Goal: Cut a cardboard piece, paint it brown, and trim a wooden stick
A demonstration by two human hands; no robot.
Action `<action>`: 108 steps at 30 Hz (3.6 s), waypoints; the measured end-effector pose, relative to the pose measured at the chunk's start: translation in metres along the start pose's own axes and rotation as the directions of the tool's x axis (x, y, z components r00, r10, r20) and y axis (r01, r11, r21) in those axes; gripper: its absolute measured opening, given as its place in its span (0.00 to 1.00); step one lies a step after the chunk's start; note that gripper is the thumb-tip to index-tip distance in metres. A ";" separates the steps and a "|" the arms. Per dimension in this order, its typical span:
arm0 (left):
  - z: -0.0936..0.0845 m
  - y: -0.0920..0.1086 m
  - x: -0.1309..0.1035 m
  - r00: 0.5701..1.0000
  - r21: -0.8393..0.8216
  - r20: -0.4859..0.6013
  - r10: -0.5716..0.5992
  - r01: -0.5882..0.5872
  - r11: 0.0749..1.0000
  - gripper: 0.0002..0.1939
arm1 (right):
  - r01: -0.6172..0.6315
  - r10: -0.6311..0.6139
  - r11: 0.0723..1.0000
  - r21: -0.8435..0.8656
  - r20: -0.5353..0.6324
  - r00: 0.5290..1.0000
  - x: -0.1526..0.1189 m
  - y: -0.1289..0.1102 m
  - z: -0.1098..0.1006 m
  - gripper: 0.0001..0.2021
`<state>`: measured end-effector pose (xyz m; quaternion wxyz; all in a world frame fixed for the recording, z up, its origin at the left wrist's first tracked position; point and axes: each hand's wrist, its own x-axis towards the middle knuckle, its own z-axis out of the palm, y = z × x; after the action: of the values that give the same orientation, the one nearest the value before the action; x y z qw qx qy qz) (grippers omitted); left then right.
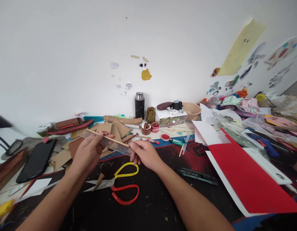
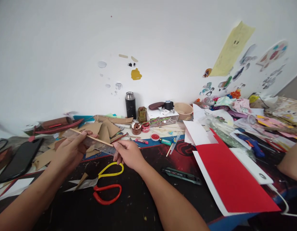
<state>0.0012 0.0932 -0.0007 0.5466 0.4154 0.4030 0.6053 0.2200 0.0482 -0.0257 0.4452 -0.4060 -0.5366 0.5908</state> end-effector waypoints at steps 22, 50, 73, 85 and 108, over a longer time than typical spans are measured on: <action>0.012 0.005 -0.006 0.999 -0.027 -0.041 -0.015 0.014 1.000 0.19 | 0.006 -0.006 1.000 -0.023 -0.017 1.000 -0.002 -0.005 0.001 0.24; 0.008 0.002 -0.006 1.000 -0.059 0.006 0.013 -0.013 0.998 0.14 | -0.039 0.039 0.999 -0.007 -0.033 0.999 -0.005 -0.011 0.000 0.15; 0.010 0.004 -0.004 0.999 -0.075 -0.008 0.046 -0.046 0.996 0.16 | -0.082 0.085 0.993 0.088 -0.034 0.996 -0.004 -0.010 0.001 0.13; 0.008 0.004 -0.004 0.998 -0.086 0.001 0.057 -0.057 0.995 0.13 | -0.065 0.067 0.993 0.096 -0.018 0.998 -0.005 -0.011 0.002 0.14; 0.007 0.012 0.000 0.999 -0.109 0.006 0.054 -0.053 0.993 0.19 | -0.011 0.007 0.996 0.083 0.051 0.999 -0.006 -0.011 0.001 0.18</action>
<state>0.0036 0.0928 0.0128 0.5539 0.3980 0.3557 0.6390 0.2215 0.0422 -0.0148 0.4453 -0.3743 -0.5207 0.6249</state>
